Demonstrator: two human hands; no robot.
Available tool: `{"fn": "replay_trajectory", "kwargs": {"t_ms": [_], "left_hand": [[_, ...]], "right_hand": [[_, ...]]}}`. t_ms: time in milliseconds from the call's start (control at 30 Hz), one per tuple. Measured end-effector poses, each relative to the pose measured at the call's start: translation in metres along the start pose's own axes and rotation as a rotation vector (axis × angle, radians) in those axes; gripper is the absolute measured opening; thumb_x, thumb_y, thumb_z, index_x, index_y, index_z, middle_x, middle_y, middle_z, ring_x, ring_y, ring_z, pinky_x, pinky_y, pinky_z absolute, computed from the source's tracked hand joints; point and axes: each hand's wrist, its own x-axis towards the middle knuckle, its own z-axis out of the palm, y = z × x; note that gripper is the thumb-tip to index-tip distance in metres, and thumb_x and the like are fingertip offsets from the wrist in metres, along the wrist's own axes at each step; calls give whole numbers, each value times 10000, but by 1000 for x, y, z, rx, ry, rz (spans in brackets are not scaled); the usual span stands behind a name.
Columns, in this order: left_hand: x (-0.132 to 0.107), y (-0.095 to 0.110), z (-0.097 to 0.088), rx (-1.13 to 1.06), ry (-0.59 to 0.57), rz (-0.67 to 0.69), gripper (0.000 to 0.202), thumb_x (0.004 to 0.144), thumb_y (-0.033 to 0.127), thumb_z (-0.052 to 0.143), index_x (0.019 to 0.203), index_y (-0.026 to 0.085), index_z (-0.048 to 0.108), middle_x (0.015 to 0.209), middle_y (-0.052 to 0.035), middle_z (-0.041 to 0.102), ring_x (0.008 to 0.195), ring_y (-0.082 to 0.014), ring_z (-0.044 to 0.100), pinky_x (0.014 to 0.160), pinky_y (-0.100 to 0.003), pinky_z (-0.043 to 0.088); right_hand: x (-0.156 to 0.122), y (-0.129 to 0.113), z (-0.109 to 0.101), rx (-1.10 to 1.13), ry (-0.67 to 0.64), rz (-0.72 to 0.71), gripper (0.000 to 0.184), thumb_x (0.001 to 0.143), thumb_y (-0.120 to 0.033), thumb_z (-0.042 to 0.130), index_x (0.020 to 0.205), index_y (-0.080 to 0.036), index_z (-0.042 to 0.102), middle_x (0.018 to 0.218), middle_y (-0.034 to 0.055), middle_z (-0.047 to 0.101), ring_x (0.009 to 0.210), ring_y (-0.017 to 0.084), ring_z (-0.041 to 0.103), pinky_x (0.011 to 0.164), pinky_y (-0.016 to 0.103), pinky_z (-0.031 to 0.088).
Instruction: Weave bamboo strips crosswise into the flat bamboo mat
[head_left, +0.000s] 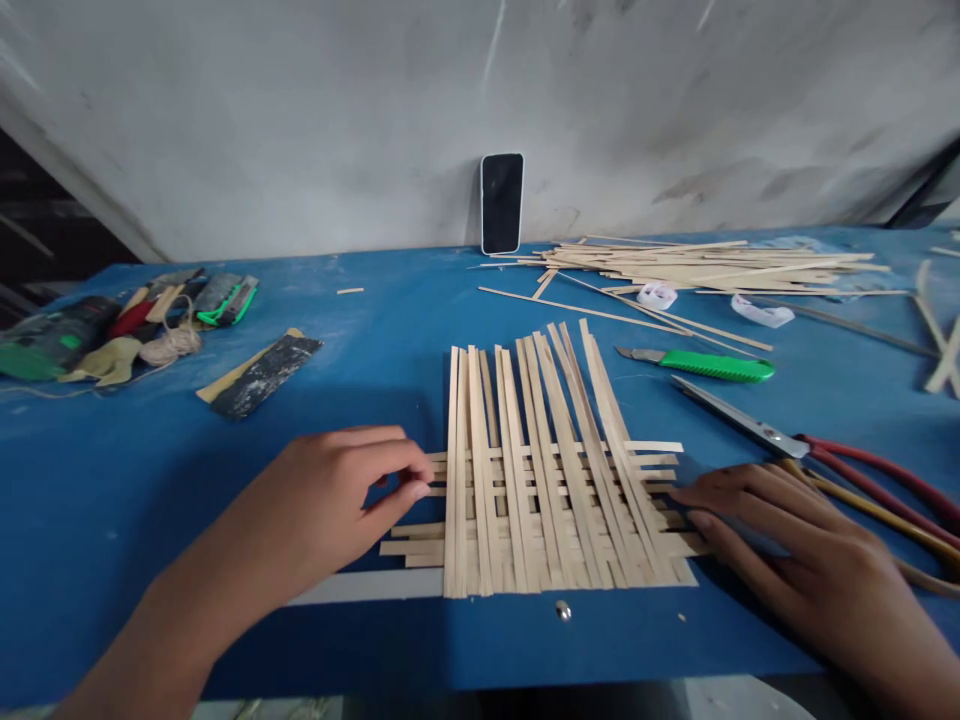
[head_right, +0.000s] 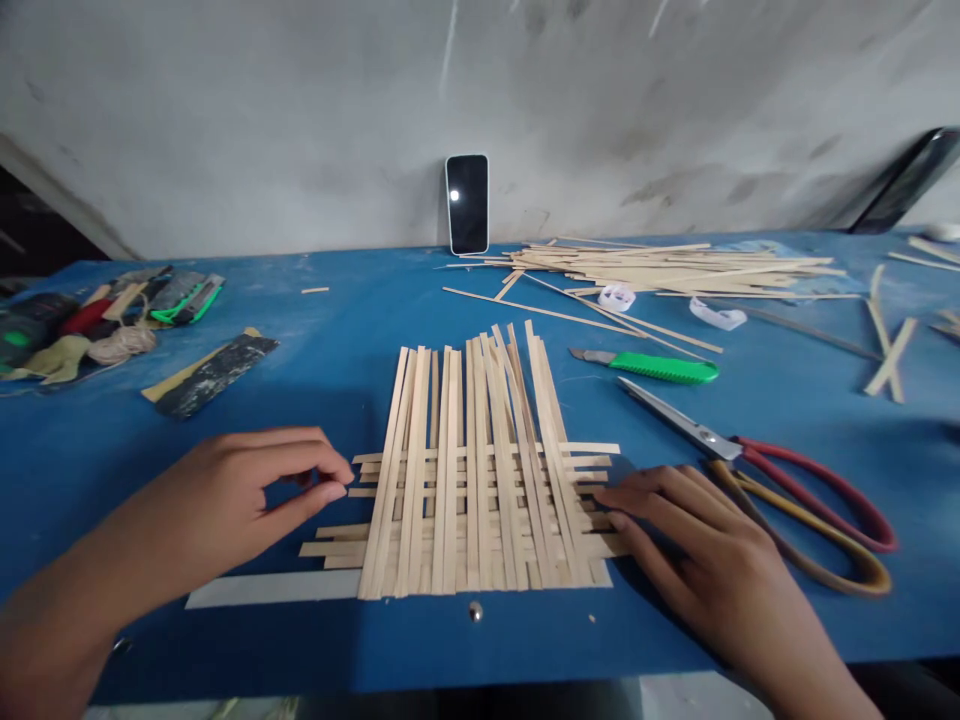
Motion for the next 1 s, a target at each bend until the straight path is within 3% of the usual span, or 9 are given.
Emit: {"fn": "replay_trajectory", "kwargs": {"t_ms": [100, 167, 300, 500, 700, 900, 1000], "left_hand": [[-23, 9, 16, -51, 74, -213, 225, 980, 367, 502, 906, 275, 694, 929, 19, 699, 715, -129, 624, 521, -221, 401], [-32, 13, 29, -54, 112, -239, 232, 977, 366, 498, 886, 270, 688, 931, -3, 694, 825, -169, 643, 605, -244, 461], [-32, 16, 43, 23, 153, -238, 196, 952, 301, 496, 840, 252, 650, 897, -15, 676, 813, -195, 622, 744, -340, 484], [-25, 19, 42, 49, 136, -265, 169, 955, 288, 504, 835, 243, 614, 856, -2, 659, 784, -188, 591, 718, -328, 444], [-23, 19, 42, 49, 125, -197, 180, 965, 306, 517, 816, 224, 575, 843, 4, 629, 754, -174, 575, 727, -337, 417], [-18, 20, 35, 87, 20, -215, 198, 983, 284, 501, 804, 222, 559, 821, 14, 615, 706, -166, 557, 681, -318, 403], [-18, 20, 37, 105, 45, -243, 178, 996, 293, 478, 858, 225, 566, 829, 9, 629, 725, -172, 575, 668, -305, 407]], "right_hand": [[-5, -2, -1, 42, -62, 25, 189, 960, -304, 589, 1098, -261, 711, 1062, 55, 721, 947, 219, 691, 821, 354, 581], [-8, -4, -1, 36, -78, 43, 213, 965, -324, 582, 1124, -263, 711, 1081, 60, 717, 942, 223, 686, 817, 370, 586], [-10, -4, 0, 30, -93, 46, 230, 970, -307, 581, 1162, -264, 699, 1101, 61, 697, 957, 219, 663, 819, 376, 584], [-8, -5, -2, 43, -108, 25, 285, 964, -295, 593, 1230, -265, 691, 1123, 73, 672, 994, 231, 641, 828, 388, 575], [-5, -9, -3, 80, -104, 82, 288, 977, -333, 566, 1215, -274, 716, 1118, 72, 681, 957, 232, 643, 819, 400, 568], [-3, -9, -4, 100, -109, 84, 272, 976, -346, 557, 1179, -279, 725, 1093, 68, 688, 931, 241, 645, 810, 412, 557], [-1, -9, -3, 105, -103, 94, 276, 985, -368, 536, 1183, -293, 713, 1083, 54, 700, 921, 247, 651, 811, 416, 550]]}}
